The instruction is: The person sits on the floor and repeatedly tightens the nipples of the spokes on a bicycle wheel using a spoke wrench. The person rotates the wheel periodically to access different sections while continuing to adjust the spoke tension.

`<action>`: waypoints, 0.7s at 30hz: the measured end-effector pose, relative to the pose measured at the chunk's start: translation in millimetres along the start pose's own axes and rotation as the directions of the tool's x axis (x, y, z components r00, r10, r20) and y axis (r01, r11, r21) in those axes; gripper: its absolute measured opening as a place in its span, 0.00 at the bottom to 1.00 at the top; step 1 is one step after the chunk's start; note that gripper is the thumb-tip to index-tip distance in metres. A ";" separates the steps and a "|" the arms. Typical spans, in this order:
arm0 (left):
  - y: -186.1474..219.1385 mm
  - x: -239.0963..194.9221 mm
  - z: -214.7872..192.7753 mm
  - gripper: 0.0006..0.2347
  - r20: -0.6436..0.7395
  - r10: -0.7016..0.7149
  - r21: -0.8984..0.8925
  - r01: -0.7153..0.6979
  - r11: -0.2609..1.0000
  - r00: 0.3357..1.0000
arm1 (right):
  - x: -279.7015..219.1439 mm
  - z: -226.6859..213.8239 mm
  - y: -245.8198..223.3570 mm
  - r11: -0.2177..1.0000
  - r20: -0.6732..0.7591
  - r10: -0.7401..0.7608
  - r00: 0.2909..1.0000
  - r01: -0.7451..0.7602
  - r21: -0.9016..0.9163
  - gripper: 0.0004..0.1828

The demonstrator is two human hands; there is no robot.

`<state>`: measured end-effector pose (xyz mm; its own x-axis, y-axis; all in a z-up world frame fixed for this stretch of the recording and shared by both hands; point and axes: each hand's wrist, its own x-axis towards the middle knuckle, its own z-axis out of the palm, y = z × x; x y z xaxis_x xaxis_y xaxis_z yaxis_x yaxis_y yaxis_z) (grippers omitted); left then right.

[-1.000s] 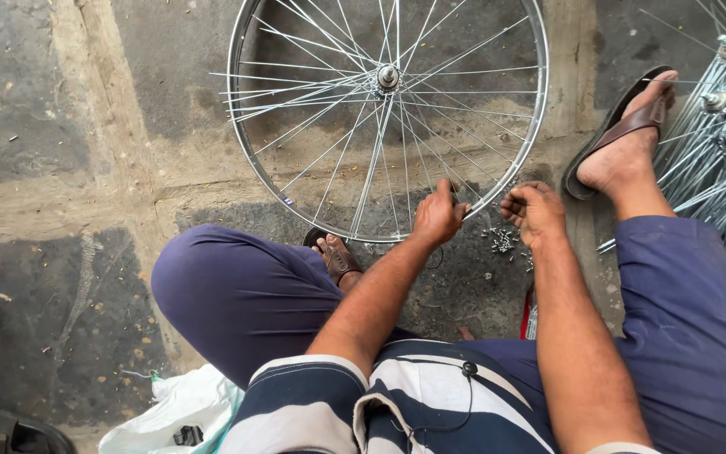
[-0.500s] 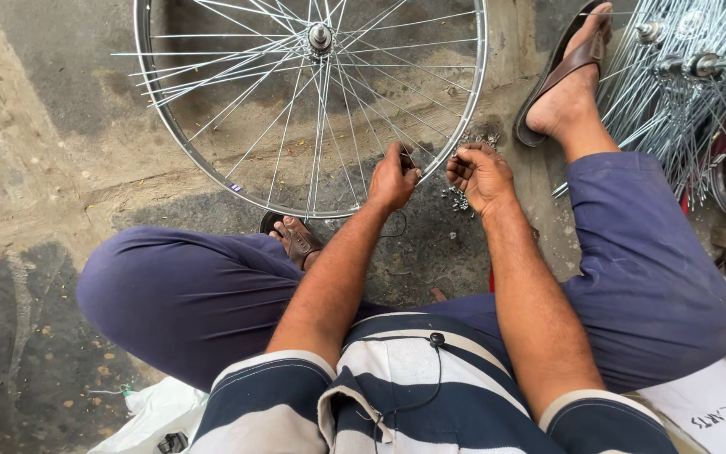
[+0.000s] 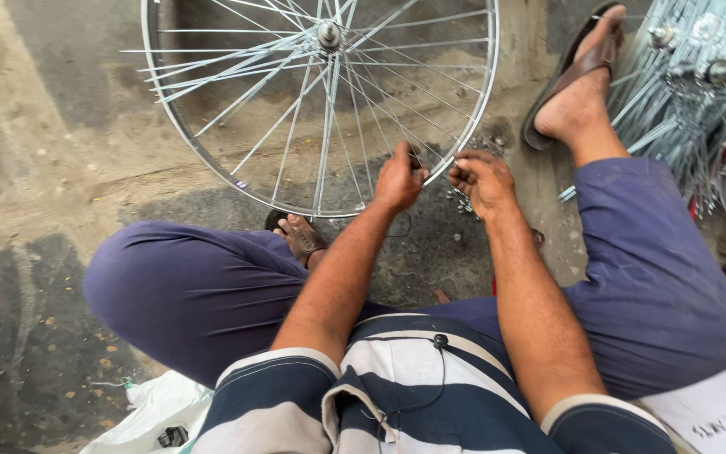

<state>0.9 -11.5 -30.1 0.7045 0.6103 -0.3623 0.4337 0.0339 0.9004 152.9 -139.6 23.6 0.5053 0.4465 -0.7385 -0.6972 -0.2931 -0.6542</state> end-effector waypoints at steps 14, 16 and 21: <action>56.2 6.9 -39.1 0.11 -0.226 0.057 0.421 0.045 0.906 0.972 | 45.3 -20.3 72.6 0.999 -0.097 -0.027 0.995 0.029 0.022 0.08; 58.7 16.1 -59.9 0.12 -0.329 -0.093 0.226 0.174 0.958 0.940 | 47.2 -18.5 67.1 0.997 -0.114 -0.076 0.991 0.078 0.011 0.07; 40.6 35.1 -87.4 0.18 -0.609 -0.198 0.042 0.280 0.959 0.768 | 40.1 -3.7 42.8 0.977 -0.111 -0.203 0.973 0.194 -0.092 0.04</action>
<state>-5.8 80.4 14.8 0.1137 0.9439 -0.3099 0.6371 0.1701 0.7518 145.2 -137.4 -34.6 0.6895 0.4003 -0.6036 -0.5367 -0.2772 -0.7970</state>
